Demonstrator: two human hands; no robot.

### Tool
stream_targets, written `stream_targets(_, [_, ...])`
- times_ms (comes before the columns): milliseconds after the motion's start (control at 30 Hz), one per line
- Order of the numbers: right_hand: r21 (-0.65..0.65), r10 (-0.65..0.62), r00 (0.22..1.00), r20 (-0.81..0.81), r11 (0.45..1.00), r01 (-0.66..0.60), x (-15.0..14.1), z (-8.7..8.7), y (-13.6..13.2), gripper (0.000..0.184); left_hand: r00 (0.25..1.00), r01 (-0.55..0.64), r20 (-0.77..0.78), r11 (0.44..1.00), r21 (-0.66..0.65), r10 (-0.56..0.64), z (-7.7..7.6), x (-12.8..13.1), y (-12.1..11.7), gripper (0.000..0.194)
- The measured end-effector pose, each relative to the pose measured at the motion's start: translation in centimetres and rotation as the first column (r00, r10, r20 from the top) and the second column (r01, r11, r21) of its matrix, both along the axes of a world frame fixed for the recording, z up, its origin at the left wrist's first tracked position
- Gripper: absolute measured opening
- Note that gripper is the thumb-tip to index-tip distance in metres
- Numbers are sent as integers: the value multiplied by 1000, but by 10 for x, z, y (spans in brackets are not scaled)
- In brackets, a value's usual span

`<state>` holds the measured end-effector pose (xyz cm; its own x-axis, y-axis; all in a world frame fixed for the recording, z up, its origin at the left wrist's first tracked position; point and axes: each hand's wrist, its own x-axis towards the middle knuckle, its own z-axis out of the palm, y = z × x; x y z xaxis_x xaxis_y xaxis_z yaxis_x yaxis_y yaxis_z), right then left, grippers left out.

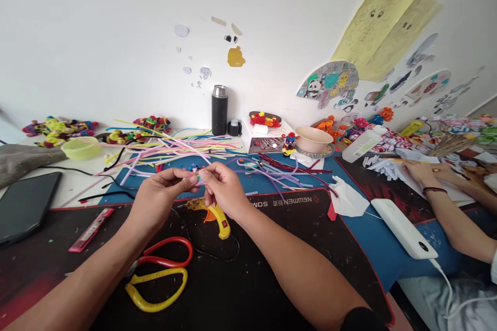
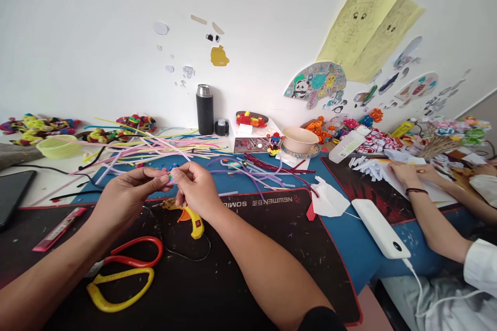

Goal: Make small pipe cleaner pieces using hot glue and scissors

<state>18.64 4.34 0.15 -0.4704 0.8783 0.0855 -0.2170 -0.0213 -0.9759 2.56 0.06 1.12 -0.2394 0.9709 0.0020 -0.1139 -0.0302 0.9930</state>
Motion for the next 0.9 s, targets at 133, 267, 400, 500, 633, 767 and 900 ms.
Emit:
stream_targets(133, [11, -16, 1000, 0, 1000, 16, 0, 0, -1, 36, 1000, 0, 3, 1000, -10, 0, 1, 1, 1, 39])
stream_targets(267, [13, -22, 1000, 2, 1000, 22, -1, -1, 0, 35, 1000, -3, 12, 1000, -13, 3, 2, 3, 2, 40])
stream_targets(400, [0, -28, 999, -18, 1000, 28, -2, -2, 0, 37, 999, 2, 41, 1000, -15, -1, 1, 5, 2, 41])
stream_targets(500, [-43, -4, 999, -47, 999, 2, -1, -1, 0, 41, 996, 17, 89, 1000, -11, -16, 0, 6, 2, 40])
stream_targets(633, [-39, 61, 997, -48, 997, -63, 1, 2, -1, 43, 984, -3, 178, 1000, -13, 6, 0, 5, 3, 38])
stream_targets(767, [-3, 49, 999, 17, 999, -49, 1, 4, -1, 43, 976, 26, 219, 999, -37, -17, -1, 4, 4, 39])
stream_targets(900, [-40, 37, 999, 14, 999, -37, 2, 4, 1, 44, 971, 59, 230, 998, -3, -57, -2, 4, 4, 38])
